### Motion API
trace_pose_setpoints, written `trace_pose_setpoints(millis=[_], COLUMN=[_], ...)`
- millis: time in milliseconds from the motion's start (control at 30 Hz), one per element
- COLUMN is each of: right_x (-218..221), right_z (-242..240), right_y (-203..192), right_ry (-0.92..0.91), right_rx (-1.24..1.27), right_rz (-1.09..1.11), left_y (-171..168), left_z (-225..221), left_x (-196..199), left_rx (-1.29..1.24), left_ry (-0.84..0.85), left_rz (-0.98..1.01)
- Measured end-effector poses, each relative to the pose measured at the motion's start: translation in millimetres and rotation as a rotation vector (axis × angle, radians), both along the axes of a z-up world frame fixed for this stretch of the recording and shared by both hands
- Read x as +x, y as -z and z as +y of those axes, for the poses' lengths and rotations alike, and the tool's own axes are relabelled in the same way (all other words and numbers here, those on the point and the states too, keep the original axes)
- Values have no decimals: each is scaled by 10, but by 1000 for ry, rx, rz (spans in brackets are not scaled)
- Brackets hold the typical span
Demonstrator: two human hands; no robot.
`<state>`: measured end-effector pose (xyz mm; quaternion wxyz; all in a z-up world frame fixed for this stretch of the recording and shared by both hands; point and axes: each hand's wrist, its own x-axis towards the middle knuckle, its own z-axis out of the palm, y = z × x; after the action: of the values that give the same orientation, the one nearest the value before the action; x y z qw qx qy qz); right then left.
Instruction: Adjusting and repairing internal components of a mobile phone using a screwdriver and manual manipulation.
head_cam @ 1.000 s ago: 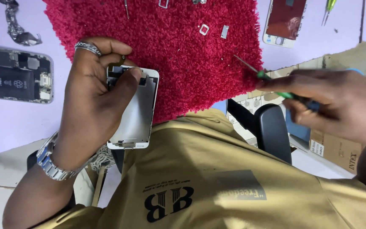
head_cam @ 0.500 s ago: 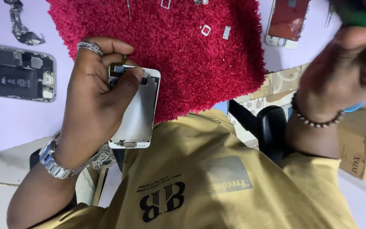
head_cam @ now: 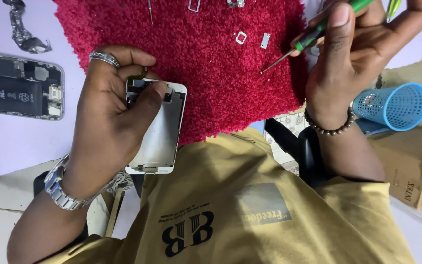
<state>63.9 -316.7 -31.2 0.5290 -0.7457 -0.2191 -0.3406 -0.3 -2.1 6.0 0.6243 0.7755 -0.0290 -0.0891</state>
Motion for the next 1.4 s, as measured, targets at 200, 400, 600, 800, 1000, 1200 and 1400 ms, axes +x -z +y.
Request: trace_pose_setpoints(millis=[200, 400, 600, 800, 1000, 1200, 1400], right_x=[-8, -15, -27, -44, -95, -76, 160], right_z=[21, 27, 37, 39, 45, 191, 407], right_y=[16, 9, 1, -6, -31, 14, -1], right_ry=[-6, -14, -18, -20, -50, -141, -216], right_rx=[3, 6, 10, 15, 37, 107, 130], right_rz=[20, 36, 49, 61, 75, 89, 83], left_y=[1, 10, 22, 6, 3, -27, -80], left_z=[5, -2, -9, -22, -23, -22, -16], left_x=[1, 2, 4, 17, 24, 41, 52], left_rx=[21, -2, 6, 20, -12, 1, 73], left_ry=[1, -5, -18, -30, -1, 82, 75], left_rz=[4, 10, 9, 38, -65, -148, -34])
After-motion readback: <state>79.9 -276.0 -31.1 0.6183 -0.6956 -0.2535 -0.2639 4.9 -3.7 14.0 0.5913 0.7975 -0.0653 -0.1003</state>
